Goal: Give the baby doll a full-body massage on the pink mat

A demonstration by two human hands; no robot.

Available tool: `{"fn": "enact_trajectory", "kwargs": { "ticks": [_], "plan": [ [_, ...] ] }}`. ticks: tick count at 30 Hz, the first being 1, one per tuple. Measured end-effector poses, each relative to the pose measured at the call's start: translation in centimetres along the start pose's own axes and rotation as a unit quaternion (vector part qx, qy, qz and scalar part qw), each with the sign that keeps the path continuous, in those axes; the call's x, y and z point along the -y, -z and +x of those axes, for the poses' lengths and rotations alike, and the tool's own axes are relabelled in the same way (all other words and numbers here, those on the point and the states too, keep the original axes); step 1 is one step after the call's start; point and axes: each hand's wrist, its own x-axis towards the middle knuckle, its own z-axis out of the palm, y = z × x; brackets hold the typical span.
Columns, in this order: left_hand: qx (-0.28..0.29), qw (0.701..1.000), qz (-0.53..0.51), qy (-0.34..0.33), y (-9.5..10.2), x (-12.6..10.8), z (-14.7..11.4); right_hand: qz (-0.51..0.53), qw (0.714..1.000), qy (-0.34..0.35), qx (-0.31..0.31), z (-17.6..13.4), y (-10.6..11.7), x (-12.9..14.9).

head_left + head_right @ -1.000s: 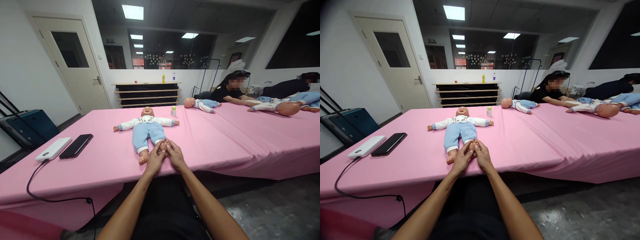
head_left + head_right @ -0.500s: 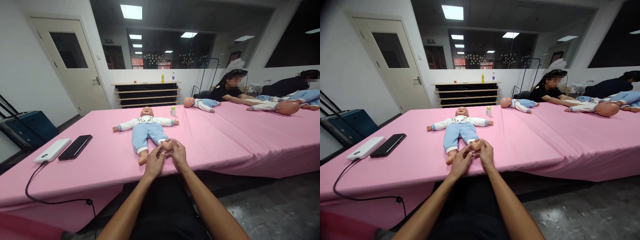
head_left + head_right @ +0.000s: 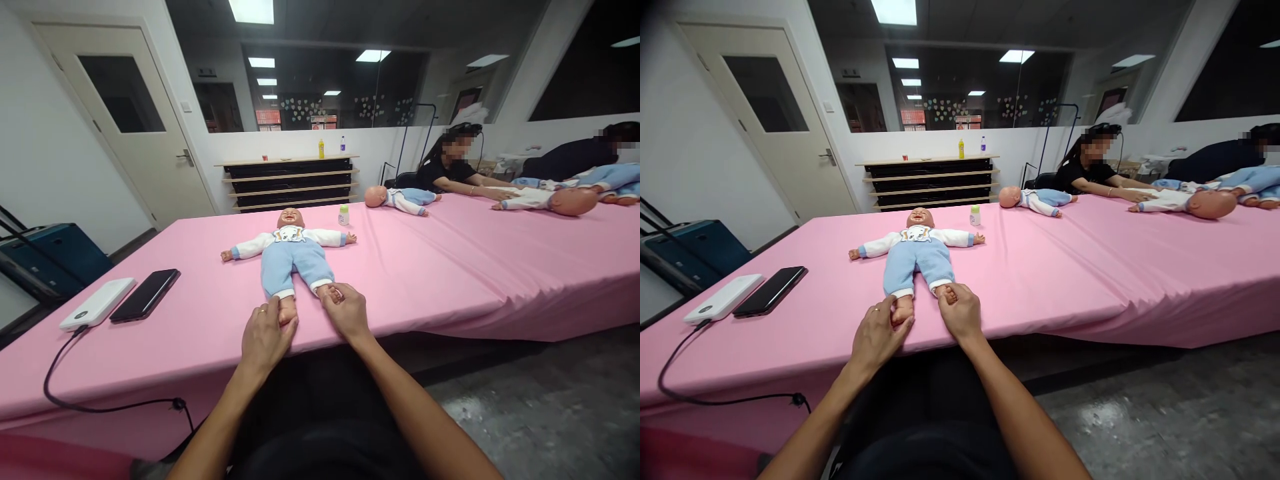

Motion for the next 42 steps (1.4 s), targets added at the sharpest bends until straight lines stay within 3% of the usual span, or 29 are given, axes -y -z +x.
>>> {"fn": "enact_trajectory", "kwargs": {
  "ticks": [6, 9, 13, 16, 18, 21, 24, 31, 42],
  "plan": [
    [0.032, 0.997, -0.061, -0.032, -0.3, 0.3, 0.7, -0.060, 0.998, 0.001, 0.002, 0.0, -0.2, 0.0],
    [0.028, 0.989, -0.148, 0.000, -0.4, 0.8, 0.7, -0.096, 0.995, 0.006, -0.016, -0.1, -0.3, -0.1],
    [-0.027, 0.958, -0.275, 0.078, -0.1, 1.6, 0.7, -0.125, 0.975, 0.160, -0.088, -0.9, -0.8, 1.5],
    [-0.095, 0.927, -0.342, 0.124, -0.1, 2.1, 1.0, -0.055, 0.963, 0.263, -0.010, -1.7, -2.0, 3.8],
    [-0.132, 0.906, -0.376, 0.144, -0.2, 2.1, 1.3, 0.005, 0.967, 0.250, 0.058, -1.8, -3.4, 5.2],
    [-0.167, 0.873, -0.433, 0.147, -0.6, 1.9, 1.7, 0.069, 0.974, 0.177, 0.123, -1.3, -5.6, 5.8],
    [-0.161, 0.846, -0.494, 0.123, -0.7, 1.7, 1.8, 0.138, 0.969, 0.128, 0.160, -0.8, -7.2, 5.0],
    [-0.067, 0.783, -0.607, 0.118, -0.7, 1.8, 1.6, 0.219, 0.957, 0.091, 0.166, -0.5, -7.6, 4.0],
    [-0.016, 0.658, -0.737, 0.157, -0.9, 2.0, 1.6, 0.223, 0.959, 0.083, 0.152, -0.4, -7.7, 4.2]
  ]
}}
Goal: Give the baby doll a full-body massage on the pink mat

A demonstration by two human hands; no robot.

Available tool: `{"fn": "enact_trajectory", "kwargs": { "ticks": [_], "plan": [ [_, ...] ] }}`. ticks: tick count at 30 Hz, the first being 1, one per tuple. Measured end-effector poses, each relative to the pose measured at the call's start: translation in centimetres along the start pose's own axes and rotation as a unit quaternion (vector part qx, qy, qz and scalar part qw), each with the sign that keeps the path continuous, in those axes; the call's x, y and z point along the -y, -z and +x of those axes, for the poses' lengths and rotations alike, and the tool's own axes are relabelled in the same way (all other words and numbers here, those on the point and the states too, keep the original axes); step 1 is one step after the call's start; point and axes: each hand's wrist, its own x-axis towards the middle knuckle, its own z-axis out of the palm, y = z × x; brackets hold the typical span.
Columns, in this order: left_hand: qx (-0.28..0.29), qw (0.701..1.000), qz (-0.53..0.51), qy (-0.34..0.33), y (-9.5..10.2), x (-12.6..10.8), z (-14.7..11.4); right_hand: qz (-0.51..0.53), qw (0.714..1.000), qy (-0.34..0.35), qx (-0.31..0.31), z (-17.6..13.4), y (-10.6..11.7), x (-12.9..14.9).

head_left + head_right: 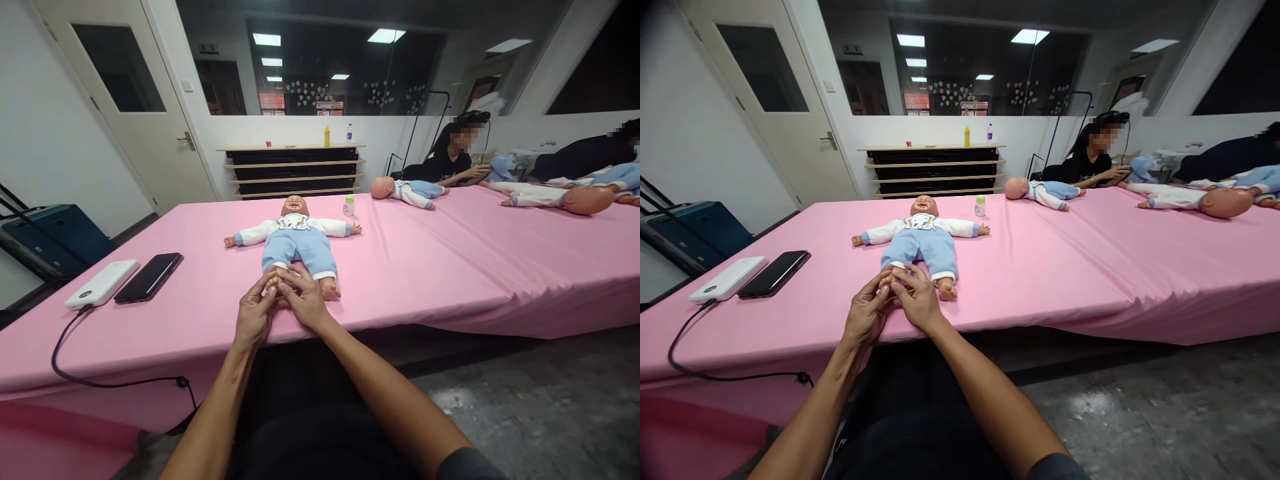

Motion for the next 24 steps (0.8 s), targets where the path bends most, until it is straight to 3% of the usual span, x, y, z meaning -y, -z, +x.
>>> {"fn": "enact_trajectory", "kwargs": {
  "ticks": [8, 18, 24],
  "plan": [
    [0.044, 0.997, -0.056, 0.042, -0.19, -0.62, -0.18, -0.007, 1.000, -0.007, -0.008, -0.12, 0.05, -0.16],
    [-0.004, 1.000, -0.027, 0.014, -0.28, 0.18, 0.14, -0.016, 0.999, -0.031, 0.003, -0.14, -0.30, -0.95],
    [0.013, 1.000, -0.016, 0.012, -0.29, 0.26, 0.18, -0.027, 0.999, -0.032, 0.012, -0.21, -0.24, -0.87]
  ]
}}
